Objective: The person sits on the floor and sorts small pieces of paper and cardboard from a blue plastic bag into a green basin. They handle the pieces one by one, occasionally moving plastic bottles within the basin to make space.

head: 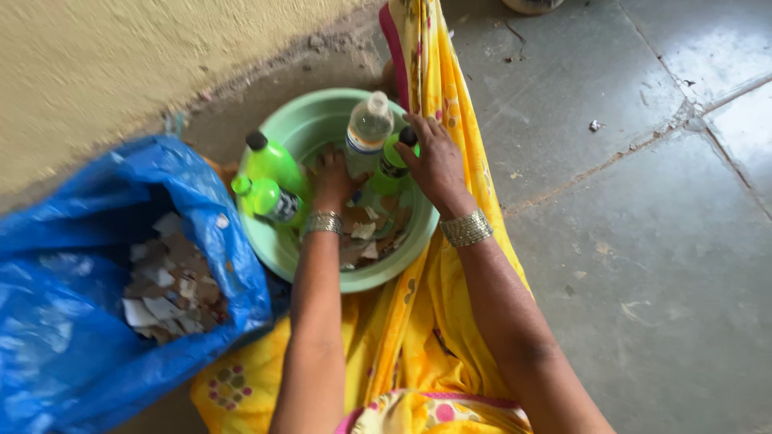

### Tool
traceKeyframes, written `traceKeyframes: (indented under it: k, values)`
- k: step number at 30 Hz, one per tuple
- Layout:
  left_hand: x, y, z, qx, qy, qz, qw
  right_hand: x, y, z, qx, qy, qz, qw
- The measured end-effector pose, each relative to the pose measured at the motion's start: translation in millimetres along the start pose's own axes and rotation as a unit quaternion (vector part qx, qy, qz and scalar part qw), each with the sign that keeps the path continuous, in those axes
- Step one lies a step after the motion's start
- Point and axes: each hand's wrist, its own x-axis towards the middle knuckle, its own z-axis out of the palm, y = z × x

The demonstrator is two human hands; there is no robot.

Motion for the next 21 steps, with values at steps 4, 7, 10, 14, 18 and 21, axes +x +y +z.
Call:
traceKeyframes:
  k: [4,7,10,14,18,21]
  values:
    - [-5.4,-5.8,3.5,-0.023,-0.123,-0.056,0.991,-3.5,-1.5,2.1,-0.006,-0.029,0.021,0.999]
    - [-13.2,-9.9,2.4,-0.016,-0.096,-0.030,0.995,0.4,-3.5,3.1,-0.016,-0.028,0.034,0.999]
    - [-21.8,-14.2,7.1,0.003,-0.089,-0.005,0.996,-0.7,-0.8,7.7,-0.031,-0.002,-0.009,0.999]
    - [-27.4,-15.6,15.3,0.016,-0.087,0.006,0.996,4.4,-1.4,15.3,-0.010,-0.006,0.000,1.000]
    - [-36.3,-11.5,29.5,-0.005,-0.120,0.024,0.993,15.6,-7.1,25.6,-0.017,0.017,-0.034,0.999]
    - [-45.9,-7.0,32.0,-0.001,-0.137,0.057,0.989,21.1,-11.1,35.2,-0.023,0.000,-0.024,0.999]
